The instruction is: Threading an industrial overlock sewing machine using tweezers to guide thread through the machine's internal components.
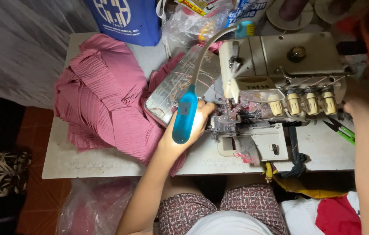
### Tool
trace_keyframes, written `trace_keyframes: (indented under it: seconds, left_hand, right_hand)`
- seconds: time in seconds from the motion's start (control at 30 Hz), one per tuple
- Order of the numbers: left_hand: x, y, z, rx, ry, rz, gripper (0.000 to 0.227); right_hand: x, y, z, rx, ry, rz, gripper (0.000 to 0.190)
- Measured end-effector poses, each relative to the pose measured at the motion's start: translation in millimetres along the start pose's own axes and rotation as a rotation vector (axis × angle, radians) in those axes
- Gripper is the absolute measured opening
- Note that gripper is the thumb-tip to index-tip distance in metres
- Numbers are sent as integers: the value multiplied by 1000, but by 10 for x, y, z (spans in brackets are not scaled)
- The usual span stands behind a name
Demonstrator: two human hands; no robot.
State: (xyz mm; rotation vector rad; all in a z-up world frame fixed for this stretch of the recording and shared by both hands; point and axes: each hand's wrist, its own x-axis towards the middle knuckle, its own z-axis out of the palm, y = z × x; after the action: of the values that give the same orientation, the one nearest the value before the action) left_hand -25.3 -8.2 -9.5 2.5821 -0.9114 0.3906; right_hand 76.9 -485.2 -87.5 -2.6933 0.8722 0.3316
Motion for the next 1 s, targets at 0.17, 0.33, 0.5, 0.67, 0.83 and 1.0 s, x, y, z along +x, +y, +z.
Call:
trace_keyframes:
  seconds: [0.17,0.33,0.5,0.67,0.83,1.0]
  left_hand:
    - [-39,-4,-74,4,-158,-178,11]
    - [-12,73,-190,-170,-81,-81,3]
    - [9,79,-116,-295,-74,-32,7]
    - [134,202,-352,-275,-154,-141,40]
    - [271,-60,-195,-277,-450,-190,48]
    - [451,-270,-63,-211,-679,-81,51]
  right_hand:
    - [-100,303,-166,850,13,45,64]
    - [-1025,-250,-394,999,-154,-200,27]
    - [-853,-181,-257,987,-226,-284,16]
    - [-497,69,36,1155,-284,-313,21]
    - [-1467,-49,-298,1033,233,58,46]
    - [-2763,-38,-130,1344,673,-250,73]
